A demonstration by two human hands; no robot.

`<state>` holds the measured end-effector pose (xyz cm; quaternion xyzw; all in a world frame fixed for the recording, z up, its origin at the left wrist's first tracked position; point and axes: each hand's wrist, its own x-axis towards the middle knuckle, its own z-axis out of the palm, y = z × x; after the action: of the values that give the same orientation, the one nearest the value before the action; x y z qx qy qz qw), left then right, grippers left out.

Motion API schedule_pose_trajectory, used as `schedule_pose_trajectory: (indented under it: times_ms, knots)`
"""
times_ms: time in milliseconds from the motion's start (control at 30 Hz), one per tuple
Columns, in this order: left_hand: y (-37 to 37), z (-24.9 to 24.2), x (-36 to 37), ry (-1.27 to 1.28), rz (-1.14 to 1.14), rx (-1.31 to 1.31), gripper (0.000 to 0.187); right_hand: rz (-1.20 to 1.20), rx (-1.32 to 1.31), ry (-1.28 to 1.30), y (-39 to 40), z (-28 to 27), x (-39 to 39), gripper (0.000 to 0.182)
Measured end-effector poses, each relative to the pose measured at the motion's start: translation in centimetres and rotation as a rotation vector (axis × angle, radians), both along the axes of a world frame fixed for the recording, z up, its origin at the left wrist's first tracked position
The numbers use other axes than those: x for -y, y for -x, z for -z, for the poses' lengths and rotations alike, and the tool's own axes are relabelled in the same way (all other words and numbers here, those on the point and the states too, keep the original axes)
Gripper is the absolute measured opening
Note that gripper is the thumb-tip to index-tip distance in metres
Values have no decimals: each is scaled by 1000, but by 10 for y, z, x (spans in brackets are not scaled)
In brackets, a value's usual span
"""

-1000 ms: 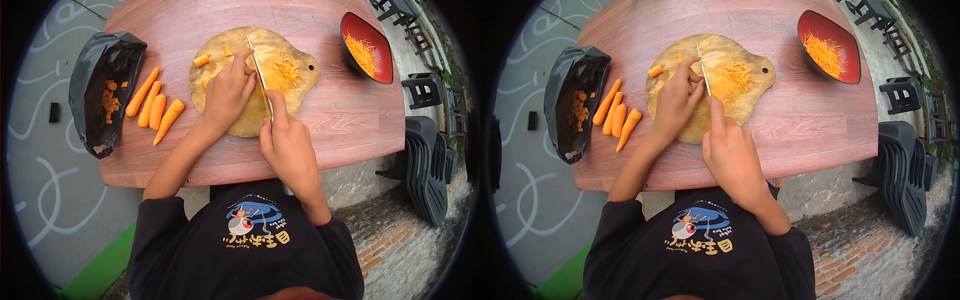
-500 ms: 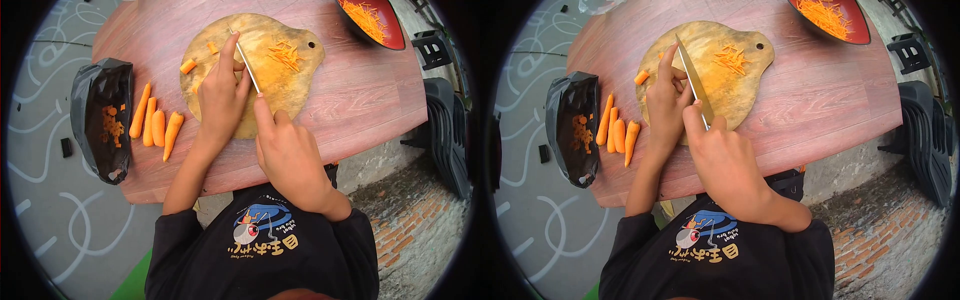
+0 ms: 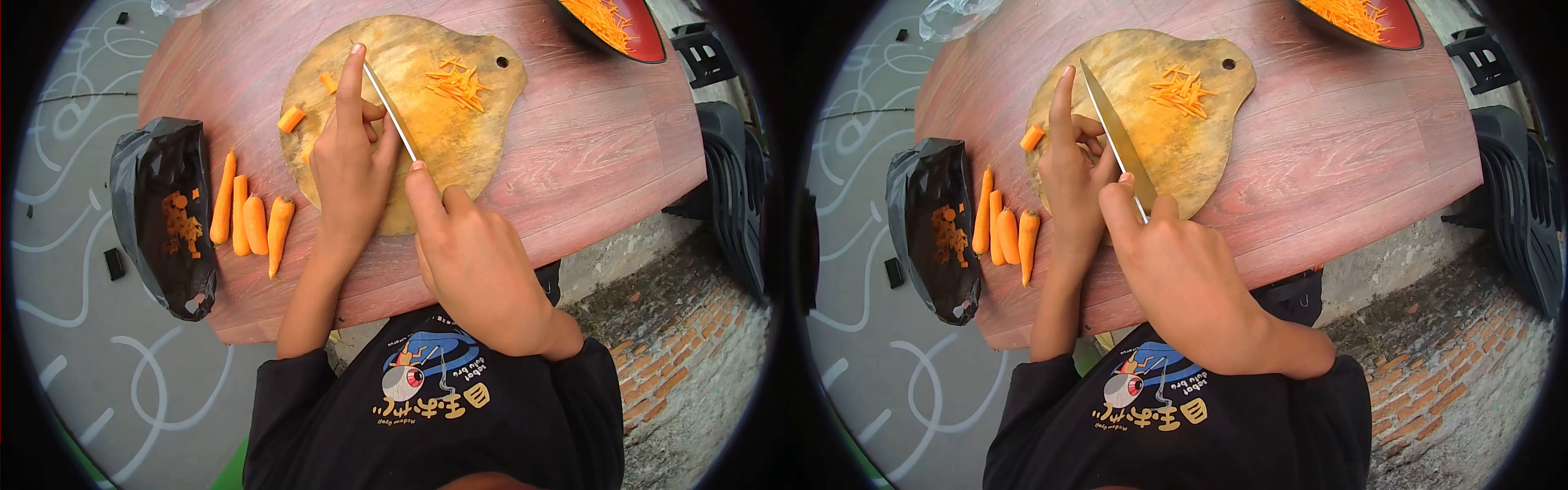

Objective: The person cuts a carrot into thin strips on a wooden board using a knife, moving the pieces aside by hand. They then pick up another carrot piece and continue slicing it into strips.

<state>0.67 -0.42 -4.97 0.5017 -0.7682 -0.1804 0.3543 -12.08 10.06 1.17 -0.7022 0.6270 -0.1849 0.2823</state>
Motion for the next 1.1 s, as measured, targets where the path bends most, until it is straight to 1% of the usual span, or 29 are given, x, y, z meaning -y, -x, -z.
schedule_pose_trajectory:
  times_ms: [33, 100, 133, 200, 233, 333, 400, 433, 500, 567, 633, 767, 833, 900, 1100]
  knots:
    - [0, 1, 0, 11, 4, -11, 79, -2, 0, -4, 3, -1, 0, 54]
    - [0, 1, 0, 9, 0, -8, 79, -46, -18, 71, 7, -3, 2, 44]
    - [0, 1, 1, 10, 1, -5, 79, -48, -17, 67, 7, -4, 2, 44]
    - [0, 2, 1, 1, -8, -6, 79, -4, 20, -40, 5, -3, 3, 53]
    - [0, 2, 1, -4, -14, -6, 80, -5, 21, -44, 4, -3, 5, 53]
    - [0, -1, -1, -6, 1, -12, 81, 21, 40, -36, -1, 5, 17, 50]
    - [-1, -3, -2, -28, 6, -20, 81, 50, 21, 30, -7, 16, 27, 45]
    - [-1, -4, -2, -51, 8, -29, 81, 54, 22, 35, -7, 17, 32, 45]
    - [-1, -5, -2, -35, 12, -18, 80, 32, 32, 98, -8, 17, 37, 39]
    - [-1, -6, -1, -17, 18, -7, 79, 31, 10, 98, -8, 14, 37, 38]
    - [-1, -6, -2, -52, 10, -14, 78, 28, -11, 96, -8, 11, 36, 37]
    - [-1, -10, -3, -80, 9, 3, 79, 31, 44, 92, -7, 6, 32, 32]
    - [-1, -8, -2, -42, 16, -10, 78, 35, 71, 84, -7, 6, 33, 30]
    - [-1, -8, -2, -52, 8, -8, 77, 47, 142, 89, -8, 7, 35, 26]
    - [1, -9, -1, -38, 1, 11, 71, 27, 166, 102, -10, 16, 48, 24]
